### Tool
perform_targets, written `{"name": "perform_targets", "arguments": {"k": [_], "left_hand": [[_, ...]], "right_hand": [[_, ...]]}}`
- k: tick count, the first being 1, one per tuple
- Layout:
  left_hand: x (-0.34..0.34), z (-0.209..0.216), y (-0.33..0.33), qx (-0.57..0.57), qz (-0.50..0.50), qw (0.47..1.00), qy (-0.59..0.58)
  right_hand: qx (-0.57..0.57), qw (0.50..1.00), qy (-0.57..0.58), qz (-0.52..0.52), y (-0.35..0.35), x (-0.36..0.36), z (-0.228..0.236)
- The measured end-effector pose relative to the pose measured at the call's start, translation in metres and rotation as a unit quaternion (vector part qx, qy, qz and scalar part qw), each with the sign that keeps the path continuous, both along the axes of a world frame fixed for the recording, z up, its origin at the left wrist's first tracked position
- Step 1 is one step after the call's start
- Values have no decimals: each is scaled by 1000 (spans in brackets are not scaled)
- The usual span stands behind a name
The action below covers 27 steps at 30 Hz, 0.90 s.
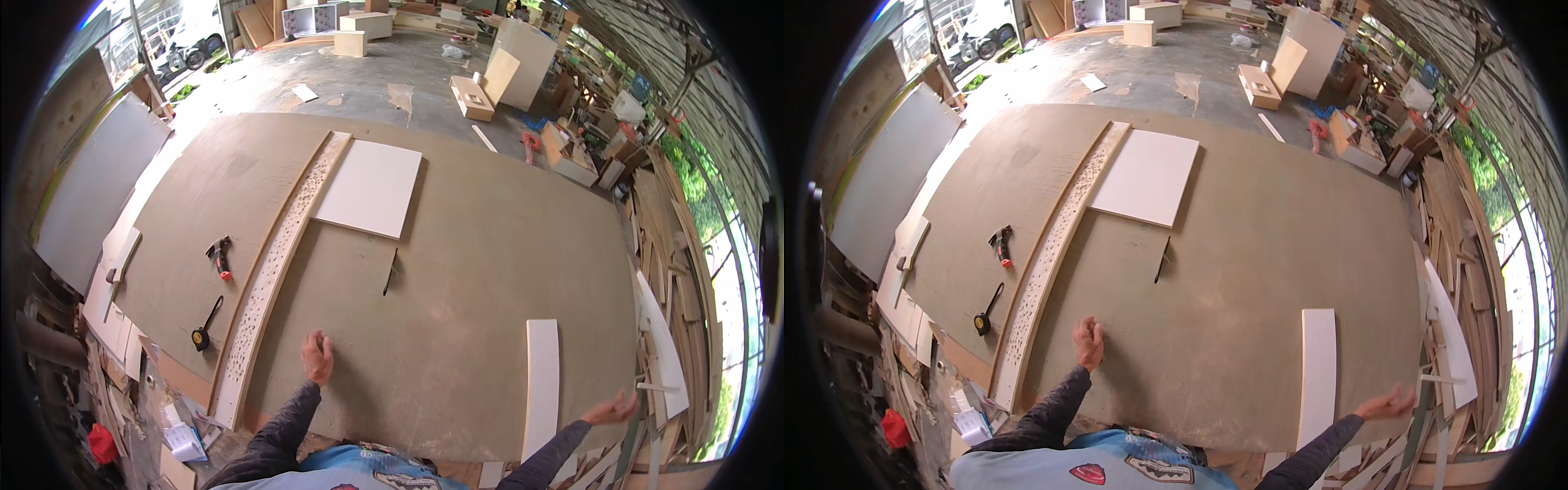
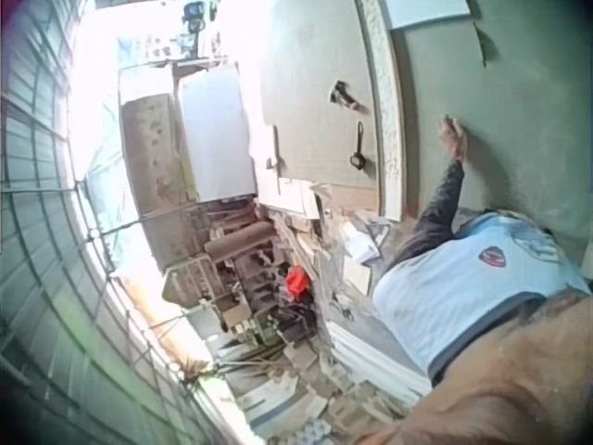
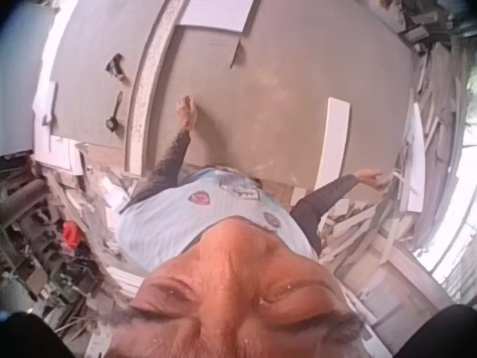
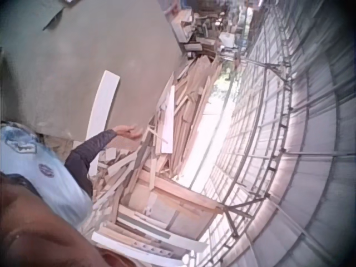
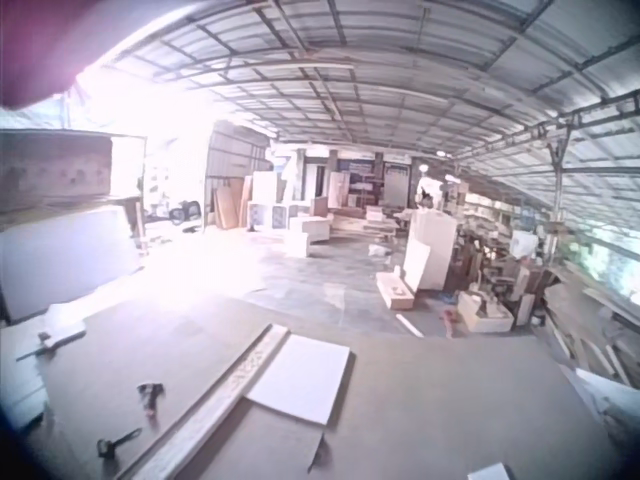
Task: The person picks up various pieces of white laminated wood from a large pile of scrap material and places them on a work table, arranging some of them into right-angled configurations.
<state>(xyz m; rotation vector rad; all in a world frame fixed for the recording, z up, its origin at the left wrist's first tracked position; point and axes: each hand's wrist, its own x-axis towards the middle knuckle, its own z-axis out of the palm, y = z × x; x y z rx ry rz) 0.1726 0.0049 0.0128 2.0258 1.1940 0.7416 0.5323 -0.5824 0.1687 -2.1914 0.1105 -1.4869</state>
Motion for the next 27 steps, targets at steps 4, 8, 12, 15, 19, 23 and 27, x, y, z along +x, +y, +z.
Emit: {"name": "perform_targets", "arguments": {"k": [4,8,12,15,19,23,27], "left_hand": [[13,-6,20,97,64,989,94],[25,-3,23,80,76,977,180],[22,1,29,73,77,971,213],[31,5,29,59,53,976,201],[30,0,34,52,49,977,199],[67,5,26,56,-14,989,138],[31,-8,36,58,17,981,183]], "right_hand": [[132,938,152,282,145,64,-26],[245,736,419,472,340,110,-27],[169,549,606,550,533,147,-67],[24,556,635,536,629,181,-120],[-70,545,668,502,729,201,-164],[-37,731,508,455,709,297,-172],[256,551,586,537,763,217,-177]]}}
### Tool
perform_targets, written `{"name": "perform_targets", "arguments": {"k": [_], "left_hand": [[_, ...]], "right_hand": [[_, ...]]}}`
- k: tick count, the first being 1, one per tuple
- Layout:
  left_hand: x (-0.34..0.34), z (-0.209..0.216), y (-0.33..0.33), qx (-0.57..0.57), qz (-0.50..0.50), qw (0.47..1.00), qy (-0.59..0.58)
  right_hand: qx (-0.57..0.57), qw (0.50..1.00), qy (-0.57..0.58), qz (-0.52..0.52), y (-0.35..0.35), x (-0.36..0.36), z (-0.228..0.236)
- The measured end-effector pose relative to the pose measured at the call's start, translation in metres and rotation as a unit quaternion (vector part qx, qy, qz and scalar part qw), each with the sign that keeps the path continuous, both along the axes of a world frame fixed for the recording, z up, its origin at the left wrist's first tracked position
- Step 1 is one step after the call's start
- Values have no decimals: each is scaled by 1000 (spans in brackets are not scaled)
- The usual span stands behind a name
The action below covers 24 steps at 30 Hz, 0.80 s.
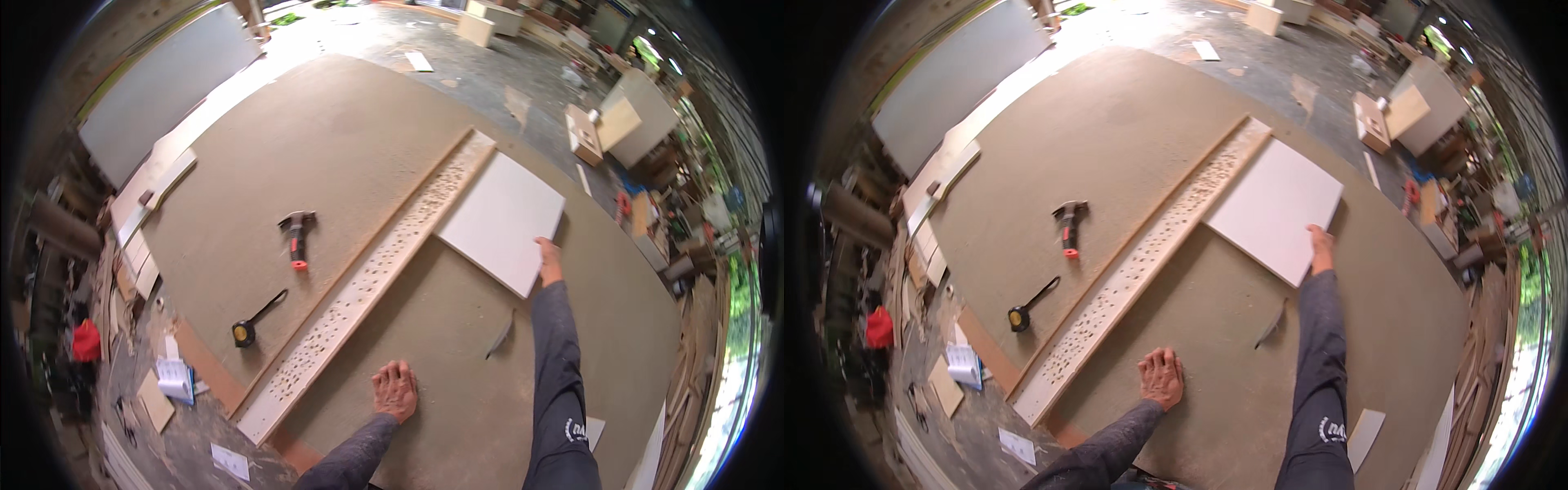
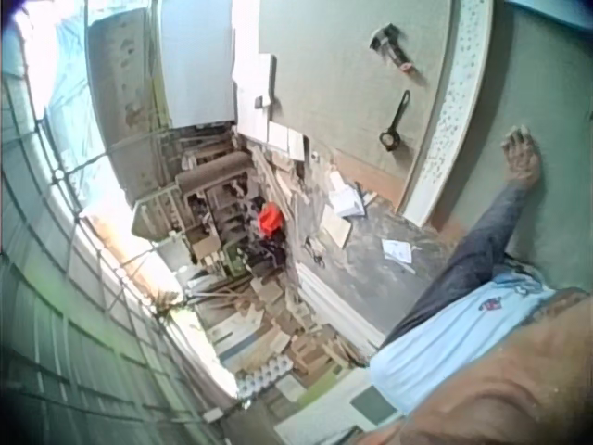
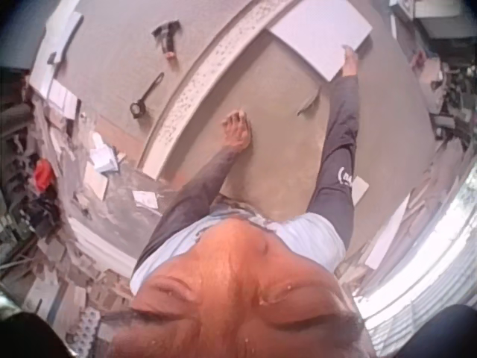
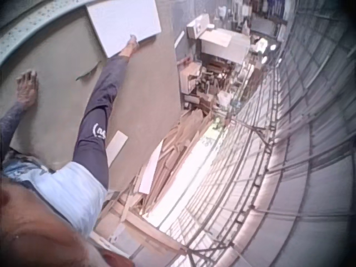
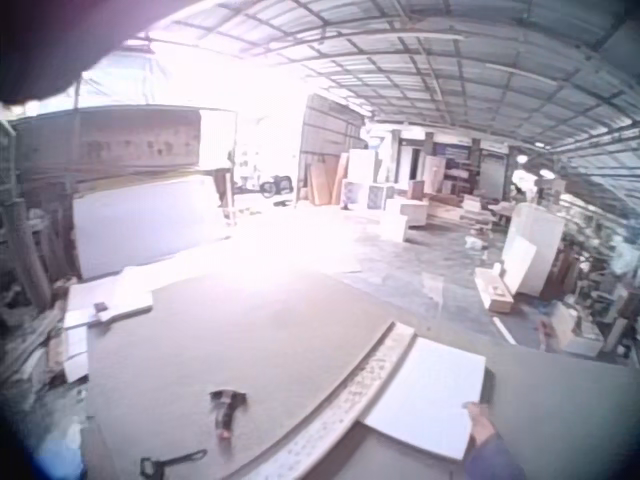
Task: The person picks up various pieces of white laminated wood from a large pile of scrap material and places them on a work table, arranging some of them into right-angled configurations.
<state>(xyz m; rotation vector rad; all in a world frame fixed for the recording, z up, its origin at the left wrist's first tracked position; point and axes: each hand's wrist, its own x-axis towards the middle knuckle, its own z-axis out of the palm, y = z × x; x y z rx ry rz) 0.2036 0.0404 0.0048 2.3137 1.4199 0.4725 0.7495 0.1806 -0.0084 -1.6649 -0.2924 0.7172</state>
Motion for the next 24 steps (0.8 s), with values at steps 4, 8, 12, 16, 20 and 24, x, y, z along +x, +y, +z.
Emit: {"name": "perform_targets", "arguments": {"k": [4,8,12,16,20,24], "left_hand": [[-18,-1,-2,-17,5,1000,3],[-20,-5,-2,6,7,1000,5],[-12,-10,-1,21,-18,1000,-10],[-25,-13,-4,14,-10,999,-29],[-35,-1,-3,-35,-40,997,-64],[-79,-6,-6,14,-140,981,-133]], "right_hand": [[54,997,58,-8,5,-27,48],[55,991,-86,89,38,-71,120],[113,975,-177,71,39,-100,193],[167,978,-108,67,5,-274,295],[193,977,-3,89,7,-403,305],[201,966,76,142,32,-535,262]]}}
